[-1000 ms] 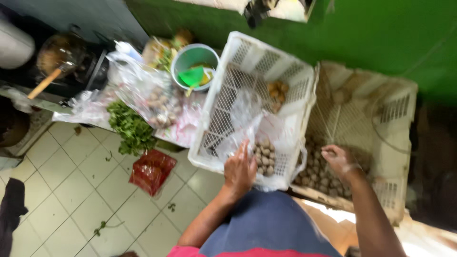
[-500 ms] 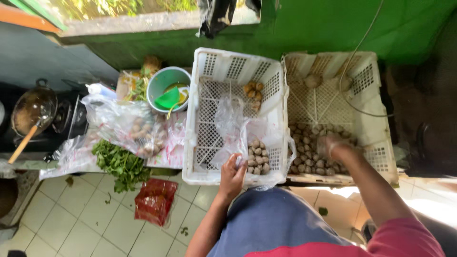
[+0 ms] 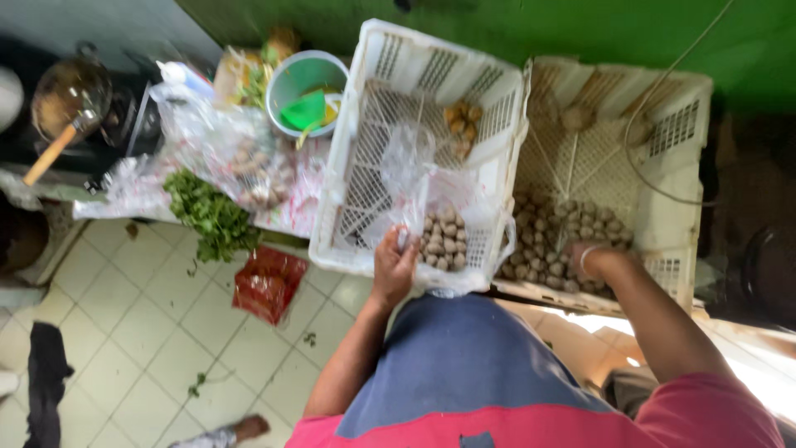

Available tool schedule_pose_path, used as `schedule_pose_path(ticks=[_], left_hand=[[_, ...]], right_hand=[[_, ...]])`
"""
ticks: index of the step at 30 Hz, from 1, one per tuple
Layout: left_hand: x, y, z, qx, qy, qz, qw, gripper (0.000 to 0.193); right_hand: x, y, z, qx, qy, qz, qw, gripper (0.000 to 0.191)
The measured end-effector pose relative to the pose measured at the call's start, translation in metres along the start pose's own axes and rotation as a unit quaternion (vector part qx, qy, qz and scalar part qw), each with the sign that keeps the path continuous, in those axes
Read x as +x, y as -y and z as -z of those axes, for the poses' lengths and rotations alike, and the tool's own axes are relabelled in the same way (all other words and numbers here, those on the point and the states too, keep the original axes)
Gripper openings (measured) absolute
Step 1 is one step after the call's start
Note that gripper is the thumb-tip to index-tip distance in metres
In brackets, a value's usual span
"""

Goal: The person holds a plastic bag inside a white basket and picks round meatballs one at a time from an adjacent crate, placing them into the bag. They briefly carry a filled bag across the room, then return and continue filling another bag with meatballs.

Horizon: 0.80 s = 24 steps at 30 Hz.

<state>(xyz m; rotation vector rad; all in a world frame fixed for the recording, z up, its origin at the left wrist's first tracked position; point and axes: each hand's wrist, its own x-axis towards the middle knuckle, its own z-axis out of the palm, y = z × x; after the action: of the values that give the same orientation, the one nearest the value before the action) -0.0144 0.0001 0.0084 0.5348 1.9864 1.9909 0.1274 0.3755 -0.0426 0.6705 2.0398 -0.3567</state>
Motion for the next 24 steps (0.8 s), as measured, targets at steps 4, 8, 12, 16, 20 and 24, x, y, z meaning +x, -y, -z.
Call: schedule_pose_path(ticks=[4,8,12,16,20,24], left_hand=[[-0.003,0.01,-0.004,-0.014,-0.038,0.013,0.999,0.01],[-0.007,0.015,-0.009,-0.111,-0.061,0.079,0.989,0.024],[-0.008,0.022,-0.012,-0.127,-0.069,0.073,0.987,0.031],[-0.013,0.023,-0.009,-0.075,-0.028,0.058,0.995,0.03],[-0.018,0.016,-0.01,-0.057,-0.016,0.046,0.997,0.025],[-0.019,0.009,-0.014,-0.076,-0.002,0.013,0.997,0.023]], right_hand=[[0.004,-0.011,0.001,0.059,-0.069,0.032,0.995,0.042],[-0.014,0.003,0.001,0.171,-0.136,0.134,0.966,0.036],[-0.037,0.025,0.005,0.507,-0.055,0.361,0.781,0.044],[-0.032,0.009,0.027,0.495,-0.201,0.353,0.768,0.038],[-0.004,-0.023,0.039,0.298,-0.259,0.108,0.912,0.028],[0.02,-0.013,0.016,-0.075,-0.199,0.064,0.975,0.039]])
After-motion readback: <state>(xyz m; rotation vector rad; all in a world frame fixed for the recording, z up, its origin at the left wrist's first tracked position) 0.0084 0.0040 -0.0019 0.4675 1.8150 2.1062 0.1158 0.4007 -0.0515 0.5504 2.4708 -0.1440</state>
